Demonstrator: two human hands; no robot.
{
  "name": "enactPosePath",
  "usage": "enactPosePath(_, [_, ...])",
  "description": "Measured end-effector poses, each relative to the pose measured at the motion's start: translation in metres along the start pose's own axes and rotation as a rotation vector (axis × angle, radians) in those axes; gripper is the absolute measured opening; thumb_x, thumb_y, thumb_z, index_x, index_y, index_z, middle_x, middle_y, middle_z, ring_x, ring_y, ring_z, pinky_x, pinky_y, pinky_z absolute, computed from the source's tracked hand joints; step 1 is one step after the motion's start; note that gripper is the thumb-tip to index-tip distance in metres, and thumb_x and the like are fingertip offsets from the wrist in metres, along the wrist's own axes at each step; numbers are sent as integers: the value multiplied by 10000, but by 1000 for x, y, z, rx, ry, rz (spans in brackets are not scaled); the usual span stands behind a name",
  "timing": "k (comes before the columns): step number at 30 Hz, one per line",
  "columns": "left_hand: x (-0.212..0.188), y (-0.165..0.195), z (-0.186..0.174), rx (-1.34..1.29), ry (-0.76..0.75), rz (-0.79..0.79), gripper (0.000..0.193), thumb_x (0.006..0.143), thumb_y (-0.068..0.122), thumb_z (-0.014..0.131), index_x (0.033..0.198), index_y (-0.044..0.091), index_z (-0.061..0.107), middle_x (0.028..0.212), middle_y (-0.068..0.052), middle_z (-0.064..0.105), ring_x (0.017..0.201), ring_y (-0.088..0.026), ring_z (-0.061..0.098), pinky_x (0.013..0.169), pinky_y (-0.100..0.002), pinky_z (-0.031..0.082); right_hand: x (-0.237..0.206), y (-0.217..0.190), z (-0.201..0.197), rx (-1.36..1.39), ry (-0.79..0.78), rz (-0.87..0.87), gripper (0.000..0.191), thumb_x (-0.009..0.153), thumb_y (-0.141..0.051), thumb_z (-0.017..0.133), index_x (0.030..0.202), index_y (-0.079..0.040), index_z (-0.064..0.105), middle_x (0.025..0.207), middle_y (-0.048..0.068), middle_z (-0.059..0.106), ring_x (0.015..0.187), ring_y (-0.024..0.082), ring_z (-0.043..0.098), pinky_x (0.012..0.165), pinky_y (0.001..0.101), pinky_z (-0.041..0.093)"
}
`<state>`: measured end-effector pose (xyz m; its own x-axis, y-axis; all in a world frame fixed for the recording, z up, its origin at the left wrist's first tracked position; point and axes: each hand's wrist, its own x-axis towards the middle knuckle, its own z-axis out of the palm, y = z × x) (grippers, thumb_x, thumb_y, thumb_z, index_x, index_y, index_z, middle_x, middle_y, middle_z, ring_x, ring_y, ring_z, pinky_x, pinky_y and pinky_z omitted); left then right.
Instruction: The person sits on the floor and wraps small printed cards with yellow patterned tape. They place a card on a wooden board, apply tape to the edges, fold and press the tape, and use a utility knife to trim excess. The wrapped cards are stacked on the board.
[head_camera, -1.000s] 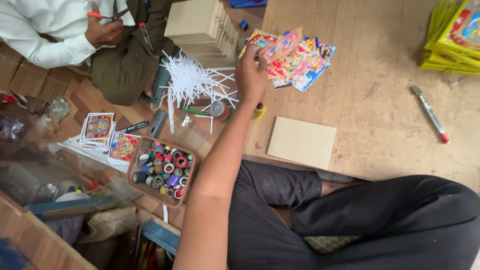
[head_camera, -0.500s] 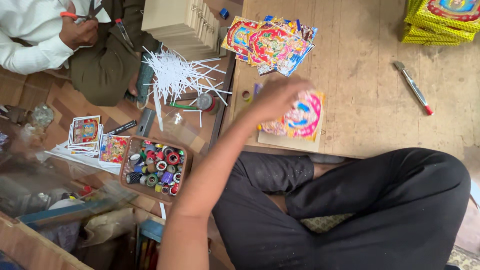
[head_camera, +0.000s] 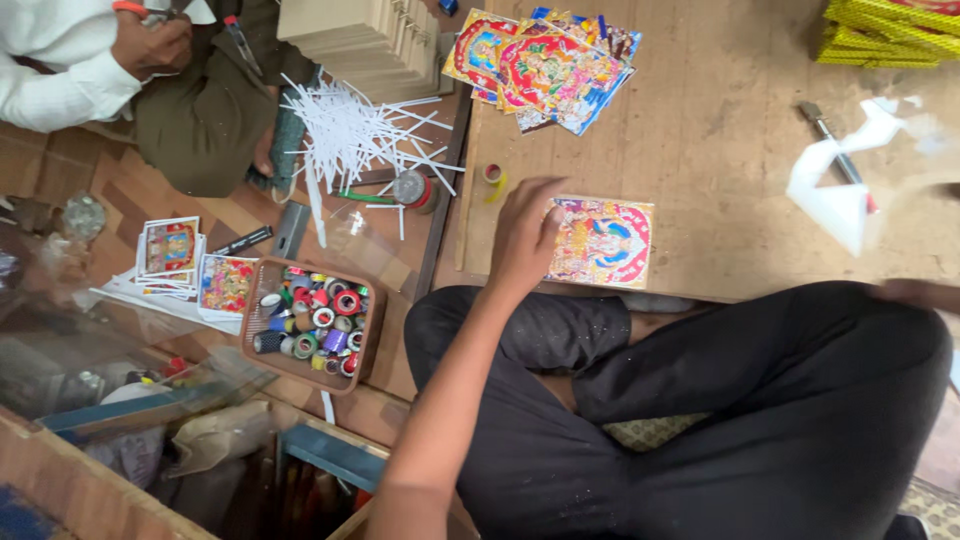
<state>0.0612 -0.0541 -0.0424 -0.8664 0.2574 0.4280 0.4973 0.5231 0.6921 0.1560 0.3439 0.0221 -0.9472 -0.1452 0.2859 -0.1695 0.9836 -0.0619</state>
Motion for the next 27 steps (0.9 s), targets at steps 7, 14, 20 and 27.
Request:
enactPosePath(7, [-56,-18,-42,14,12,-248,585,867,-16,602,1442,30,509,1341,-190,585,1290,-385,569,1100,-438,454,69,-114,44,441,-243,-173,835,541,-379,876,1324,-204,645,1523,88,537,1371,385,476,1077,478,464])
enactPosePath(14, [-63,-9,-45,49,-155,-183,684,799,30,737,1440,42,497,1461,-198,504,1349,-409,466,1132,-457,395,71,-146,86,332,-211,-321,872,496,-434,899,1302,-193,670,1524,169,513,1364,414,481,1052,517,443])
enactPosePath(20, [-65,-2,-42,115,-209,-214,705,692,66,846,1344,49,578,1454,-183,497,1292,-395,482,1084,-454,420,4,-164,79,569,-122,91,531,689,-168,875,1188,-107,704,1390,146,613,1262,368,594,1032,462,526])
enactPosePath(27, [-63,-7,-35,56,-106,-227,399,790,-43,760,1179,24,711,1294,-115,640,1188,-337,622,1006,-408,503,-11,-189,90,690,-80,265,362,773,-39,801,1125,-75,726,1161,135,661,886,283,715,777,366,590])
